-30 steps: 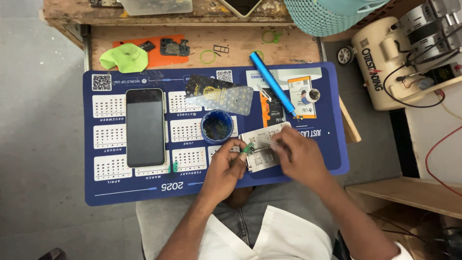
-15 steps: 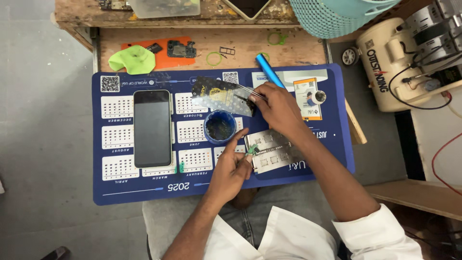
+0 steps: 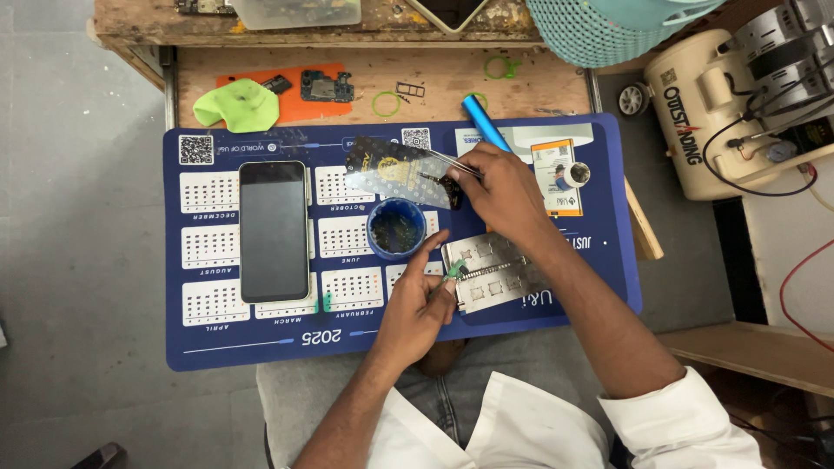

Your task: The person uses a metal spudger to scrape and clean a small green circuit board held in a metal jig. They repeatedly dip the tool into a small blue container of dark liquid and continue scraping the board surface. The person also picks up a small green component from a nearby container and places it on the board.

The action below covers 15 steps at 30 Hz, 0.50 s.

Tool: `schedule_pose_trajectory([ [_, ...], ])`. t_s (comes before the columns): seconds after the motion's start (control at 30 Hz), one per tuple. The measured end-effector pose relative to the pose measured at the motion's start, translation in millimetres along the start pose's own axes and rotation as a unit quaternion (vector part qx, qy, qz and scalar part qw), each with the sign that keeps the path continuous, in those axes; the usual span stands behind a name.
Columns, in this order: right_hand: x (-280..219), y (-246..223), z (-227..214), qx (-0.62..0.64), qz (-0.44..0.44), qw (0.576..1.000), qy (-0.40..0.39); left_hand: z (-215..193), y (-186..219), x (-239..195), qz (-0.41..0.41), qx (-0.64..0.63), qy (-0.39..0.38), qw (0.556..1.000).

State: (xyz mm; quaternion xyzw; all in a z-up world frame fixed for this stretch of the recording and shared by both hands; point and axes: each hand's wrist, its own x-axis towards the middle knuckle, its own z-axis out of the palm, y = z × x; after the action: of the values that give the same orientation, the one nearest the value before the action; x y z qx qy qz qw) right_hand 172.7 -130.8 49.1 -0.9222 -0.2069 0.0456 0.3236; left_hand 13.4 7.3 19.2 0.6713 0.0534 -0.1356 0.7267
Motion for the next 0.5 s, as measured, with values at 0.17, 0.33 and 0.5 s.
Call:
schedule_pose_trajectory([
  [0.17, 0.2, 10.2, -1.2, 0.044, -0.055, 0.997, 0.034, -0.3, 1.0, 0.3, 0.005, -0.003, -0.002, 1.000],
  [0.33, -21.9, 27.0, -16.0, 0.057, -0.038, 0.997, 0.030, -1.0, 1.4, 0.3, 0.003, -0.013, -0.009, 1.000],
  [0.5, -79.5, 30.9, -36.7, 0.063, 0.005, 0.998, -0.006, -1.4, 3.3, 0.7, 0.001, -0.013, -0.007, 1.000],
])
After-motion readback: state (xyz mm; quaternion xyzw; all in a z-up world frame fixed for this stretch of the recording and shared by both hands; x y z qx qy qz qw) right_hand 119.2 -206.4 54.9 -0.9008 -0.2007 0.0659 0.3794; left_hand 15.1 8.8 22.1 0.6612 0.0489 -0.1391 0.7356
